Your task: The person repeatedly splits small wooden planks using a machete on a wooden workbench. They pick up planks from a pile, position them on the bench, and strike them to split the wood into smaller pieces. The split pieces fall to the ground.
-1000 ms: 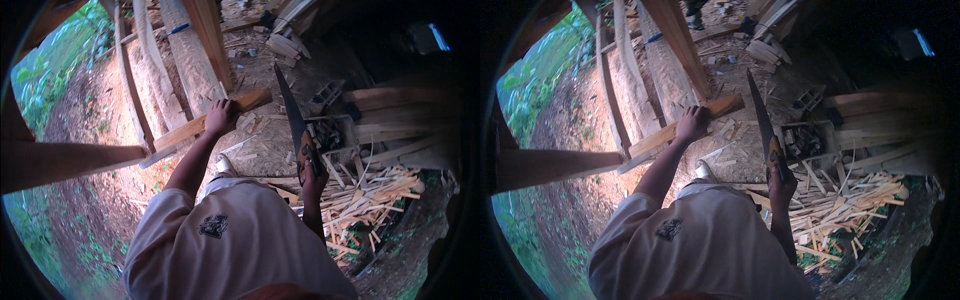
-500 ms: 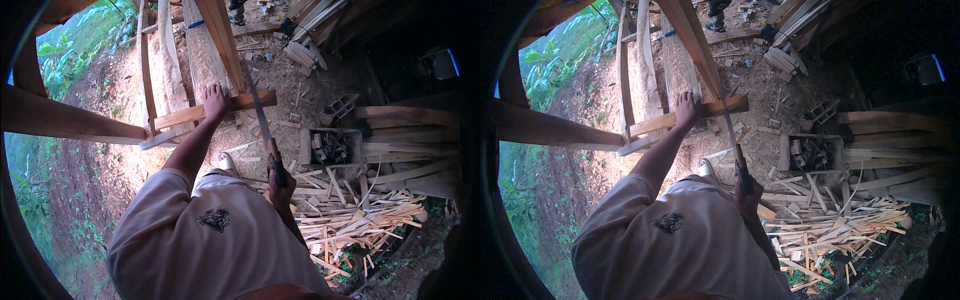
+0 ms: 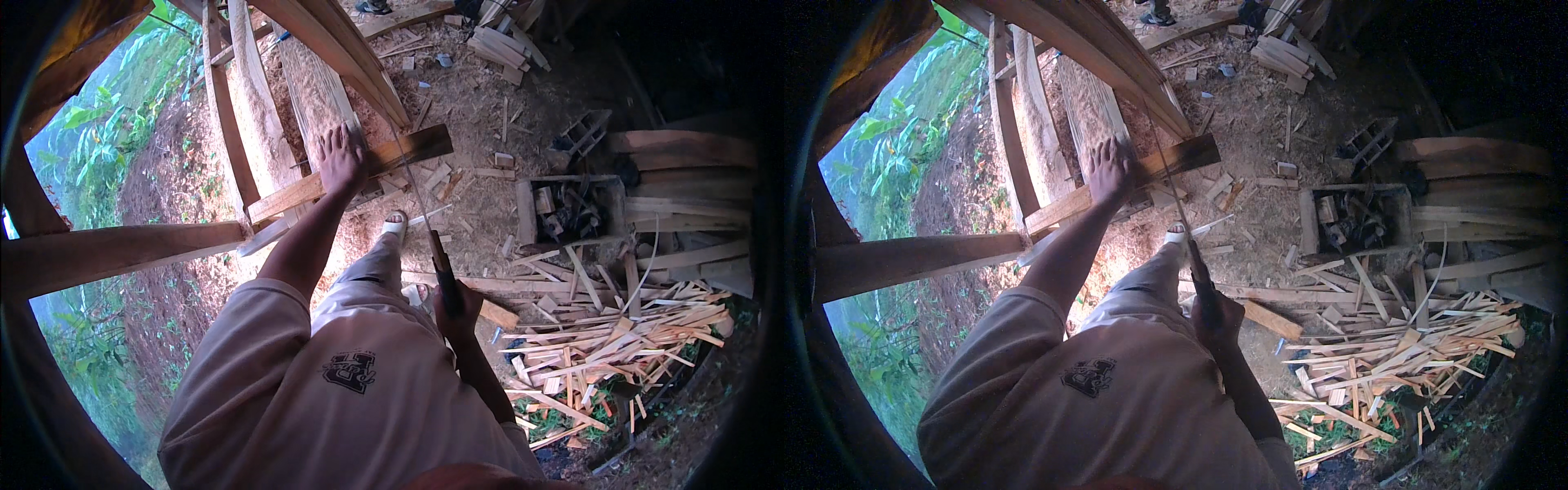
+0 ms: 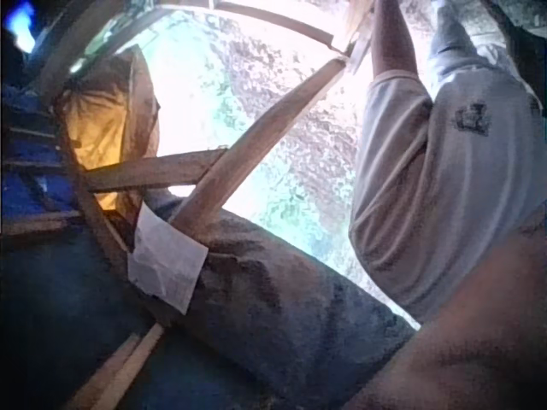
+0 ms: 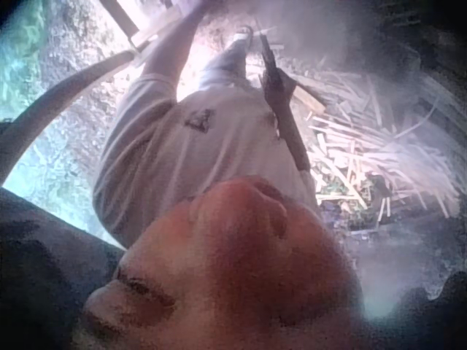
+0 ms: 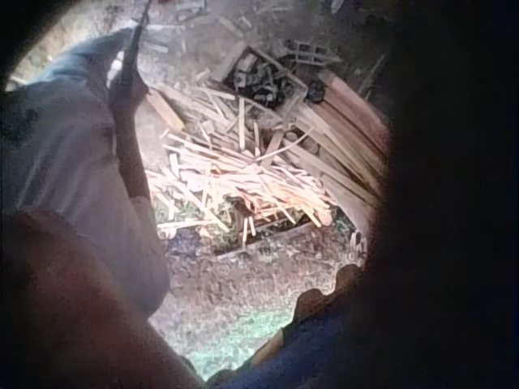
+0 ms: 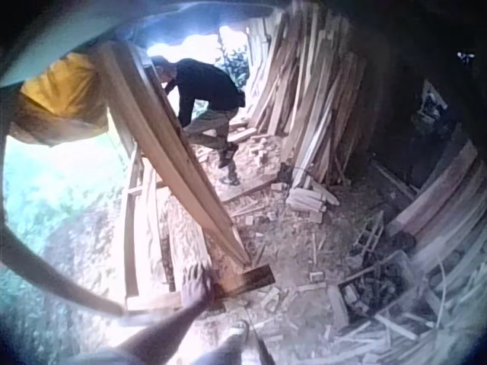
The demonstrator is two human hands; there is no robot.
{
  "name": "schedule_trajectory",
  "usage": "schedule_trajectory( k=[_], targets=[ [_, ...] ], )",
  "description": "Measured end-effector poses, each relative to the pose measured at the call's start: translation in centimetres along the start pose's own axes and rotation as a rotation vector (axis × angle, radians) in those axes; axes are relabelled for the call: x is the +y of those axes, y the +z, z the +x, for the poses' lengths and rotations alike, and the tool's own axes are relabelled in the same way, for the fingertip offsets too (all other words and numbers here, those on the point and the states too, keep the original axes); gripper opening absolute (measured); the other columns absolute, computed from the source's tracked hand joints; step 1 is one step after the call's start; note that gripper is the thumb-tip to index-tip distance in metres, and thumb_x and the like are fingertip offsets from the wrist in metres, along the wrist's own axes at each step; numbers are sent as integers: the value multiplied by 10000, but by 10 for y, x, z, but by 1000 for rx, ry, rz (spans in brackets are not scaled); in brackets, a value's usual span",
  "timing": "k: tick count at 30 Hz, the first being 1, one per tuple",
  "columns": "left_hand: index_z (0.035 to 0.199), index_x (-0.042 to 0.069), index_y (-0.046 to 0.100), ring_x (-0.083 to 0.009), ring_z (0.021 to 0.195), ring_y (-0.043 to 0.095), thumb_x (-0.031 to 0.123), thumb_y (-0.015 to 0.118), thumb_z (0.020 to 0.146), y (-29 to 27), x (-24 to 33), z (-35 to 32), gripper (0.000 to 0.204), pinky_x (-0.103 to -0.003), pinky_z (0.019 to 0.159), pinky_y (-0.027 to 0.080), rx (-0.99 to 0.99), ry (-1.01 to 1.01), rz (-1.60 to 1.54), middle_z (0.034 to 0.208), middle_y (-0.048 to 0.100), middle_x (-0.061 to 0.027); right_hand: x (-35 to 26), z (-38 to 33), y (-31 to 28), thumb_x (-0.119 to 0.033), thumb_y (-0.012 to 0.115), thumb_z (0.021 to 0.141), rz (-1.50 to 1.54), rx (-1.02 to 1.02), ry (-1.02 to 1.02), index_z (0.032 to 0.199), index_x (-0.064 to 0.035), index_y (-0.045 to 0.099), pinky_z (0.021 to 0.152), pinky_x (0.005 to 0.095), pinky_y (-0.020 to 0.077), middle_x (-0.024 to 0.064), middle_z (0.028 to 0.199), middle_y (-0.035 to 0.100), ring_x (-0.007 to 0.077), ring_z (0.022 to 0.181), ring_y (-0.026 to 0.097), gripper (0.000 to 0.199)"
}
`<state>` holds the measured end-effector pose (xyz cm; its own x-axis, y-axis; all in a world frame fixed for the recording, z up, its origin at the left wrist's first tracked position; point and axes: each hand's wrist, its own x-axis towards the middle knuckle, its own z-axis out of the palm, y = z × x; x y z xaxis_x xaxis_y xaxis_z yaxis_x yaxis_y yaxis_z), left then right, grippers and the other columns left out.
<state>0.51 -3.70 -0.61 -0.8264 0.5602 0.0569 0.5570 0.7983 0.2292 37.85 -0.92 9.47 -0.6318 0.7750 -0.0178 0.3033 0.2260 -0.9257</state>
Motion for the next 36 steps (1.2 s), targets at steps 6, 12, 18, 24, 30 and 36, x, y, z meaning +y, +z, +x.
schedule_trajectory(
  k=[6, 12, 18, 24, 30, 36],
  targets=[
    [1580, 8, 344, -329, 1558, 246, 320, 532, 987, -8, 3, 3, 696, -461, 1288, 161, 9, 38, 9, 1636, 358, -179, -10, 16, 15, -191, 784, 840, -6, -9, 18, 781, -34, 645, 528, 363, 426, 75, 581, 519, 181, 512, 524, 217],
    [1575, -7, 343, -334, 1561, 243, 322, 530, 985, -12, 5, -3, 701, -465, 1288, 159, 3, 43, -49, 1635, 355, -191, 2, 1, 25, -202, 800, 835, -33, 59, 97, 919, 0, 726, 598, 381, 486, 97, 666, 627, 219, 598, 613, 231],
    [1571, -19, 339, -352, 1556, 262, 356, 493, 1025, 7, -7, -4, 680, -467, 1283, 173, 64, 4, -105, 1638, 353, -208, -10, 1, 25, -185, 770, 864, -20, 41, 77, 932, 11, 719, 579, 357, 466, 89, 664, 630, 172, 598, 595, 214],
    [1543, -66, 362, -367, 1551, 265, 366, 473, 1037, 13, -12, 1, 675, -469, 1283, 175, 87, 20, -86, 1627, 351, -243, -21, 6, 25, -190, 717, 934, 23, 77, -10, 819, -10, 644, 511, 308, 407, 19, 573, 538, 102, 537, 532, 226],
    [1469, -71, 435, -385, 1492, 355, 346, 528, 995, 18, -18, 5, 639, -486, 1269, 214, 160, 57, -78, 1547, 447, -249, -16, -38, -27, -188, 681, 973, -61, 286, 78, 809, -36, 632, 473, 278, 378, -18, 577, 527, 83, 502, 504, 229],
    [1383, -47, 509, -388, 1440, 408, 263, 584, 919, 12, 0, 10, 563, -502, 1229, 270, 229, 122, -68, 1457, 523, -218, 41, -151, -90, -164, 686, 960, -229, 570, 394, 789, -44, 602, 466, 282, 319, -22, 579, 474, 73, 482, 430, 225]
  ],
)
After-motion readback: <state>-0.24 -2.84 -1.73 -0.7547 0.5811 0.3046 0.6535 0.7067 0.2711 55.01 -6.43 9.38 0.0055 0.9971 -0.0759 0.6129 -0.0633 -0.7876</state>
